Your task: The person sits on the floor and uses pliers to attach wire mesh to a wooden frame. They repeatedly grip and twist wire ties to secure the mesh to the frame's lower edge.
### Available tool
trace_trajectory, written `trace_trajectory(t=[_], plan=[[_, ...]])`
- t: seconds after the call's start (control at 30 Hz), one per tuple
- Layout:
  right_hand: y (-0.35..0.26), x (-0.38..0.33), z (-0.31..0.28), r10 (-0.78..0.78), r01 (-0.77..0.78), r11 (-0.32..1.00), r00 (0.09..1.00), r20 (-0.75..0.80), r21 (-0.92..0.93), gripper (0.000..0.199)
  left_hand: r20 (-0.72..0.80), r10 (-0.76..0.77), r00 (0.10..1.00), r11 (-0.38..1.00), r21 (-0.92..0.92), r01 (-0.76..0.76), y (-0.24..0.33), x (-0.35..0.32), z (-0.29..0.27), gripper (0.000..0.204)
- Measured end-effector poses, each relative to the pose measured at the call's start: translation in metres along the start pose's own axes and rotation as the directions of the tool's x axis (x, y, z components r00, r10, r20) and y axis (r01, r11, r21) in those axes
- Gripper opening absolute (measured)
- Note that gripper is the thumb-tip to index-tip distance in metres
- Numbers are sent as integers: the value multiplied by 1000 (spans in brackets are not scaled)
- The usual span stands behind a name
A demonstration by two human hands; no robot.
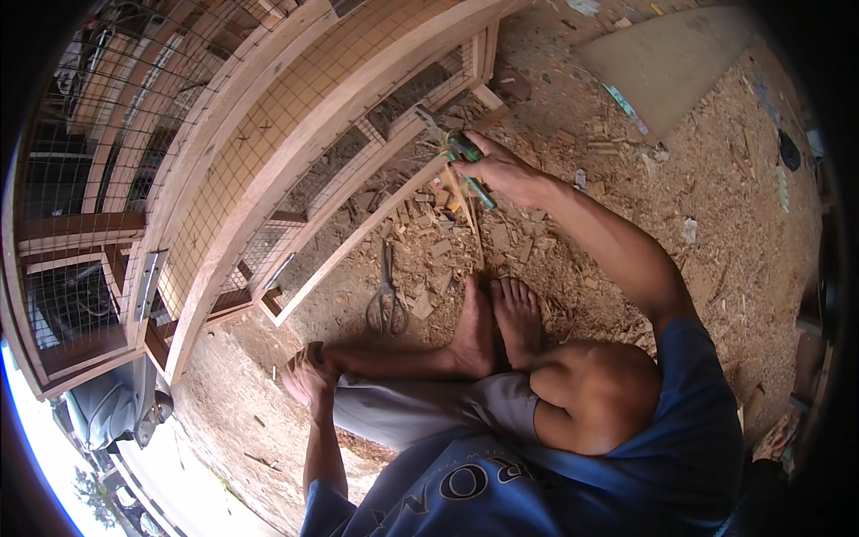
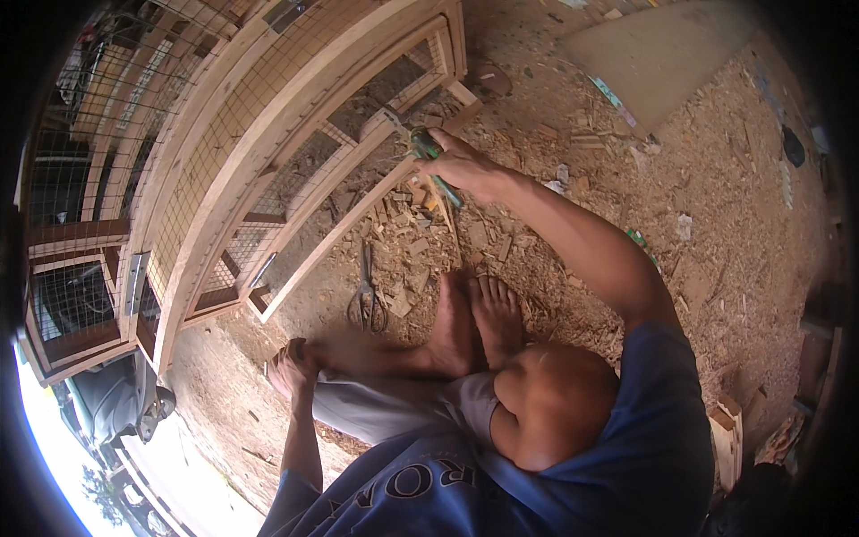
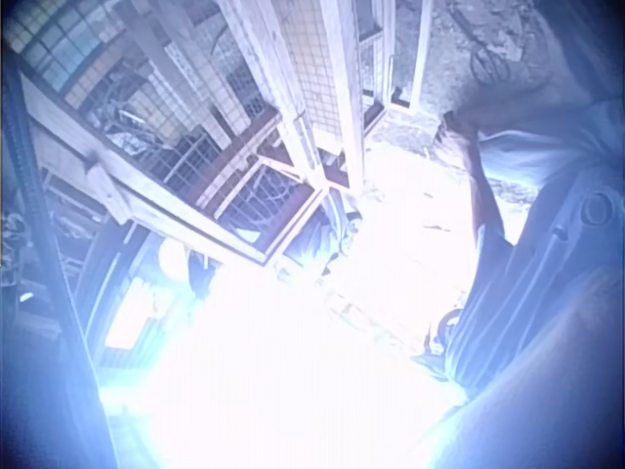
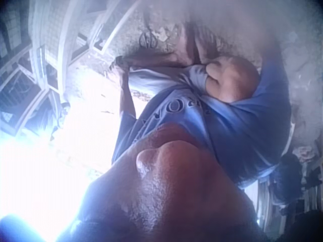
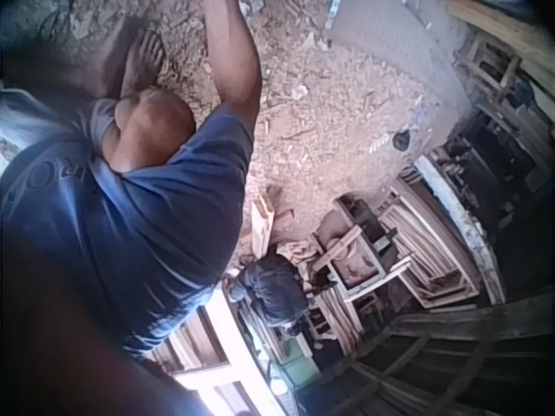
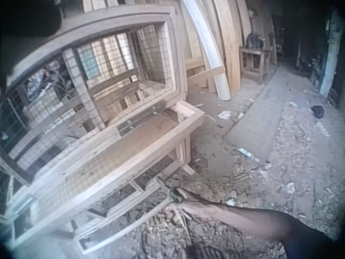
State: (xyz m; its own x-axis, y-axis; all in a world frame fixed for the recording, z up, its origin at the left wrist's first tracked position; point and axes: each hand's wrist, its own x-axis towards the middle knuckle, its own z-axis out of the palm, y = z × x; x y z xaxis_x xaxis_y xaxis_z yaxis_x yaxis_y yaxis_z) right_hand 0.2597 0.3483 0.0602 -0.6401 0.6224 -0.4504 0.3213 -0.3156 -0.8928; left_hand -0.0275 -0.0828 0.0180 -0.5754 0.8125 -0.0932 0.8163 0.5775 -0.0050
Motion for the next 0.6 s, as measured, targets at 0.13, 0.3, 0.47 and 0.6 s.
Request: trace_trajectory(t=[0.13, 0.3, 0.47, 0.6], plan=[[-10, 2, -6, 30, -30, 999, 1000, 6, -19, 69, -26, 39, 999, 999, -25, -40, 5, 6, 0, 19], [-18, 3, -5, 46, -47, 999, 999, 24, 12, 72, -2, 2, 1000, 1000, -29, -2, 2, 7, 3, 27], [-14, 7, -4, -72, 62, 970, 997, -32, -237, 80, 9, -1, 1000, 999, -43, 1, -4, 6, 11, 28], [-6, 16, 0, 63, -82, 956, 995, -78, -281, 74, 4, 8, 1000, 998, -69, -7, -2, 6, 9, 27]])
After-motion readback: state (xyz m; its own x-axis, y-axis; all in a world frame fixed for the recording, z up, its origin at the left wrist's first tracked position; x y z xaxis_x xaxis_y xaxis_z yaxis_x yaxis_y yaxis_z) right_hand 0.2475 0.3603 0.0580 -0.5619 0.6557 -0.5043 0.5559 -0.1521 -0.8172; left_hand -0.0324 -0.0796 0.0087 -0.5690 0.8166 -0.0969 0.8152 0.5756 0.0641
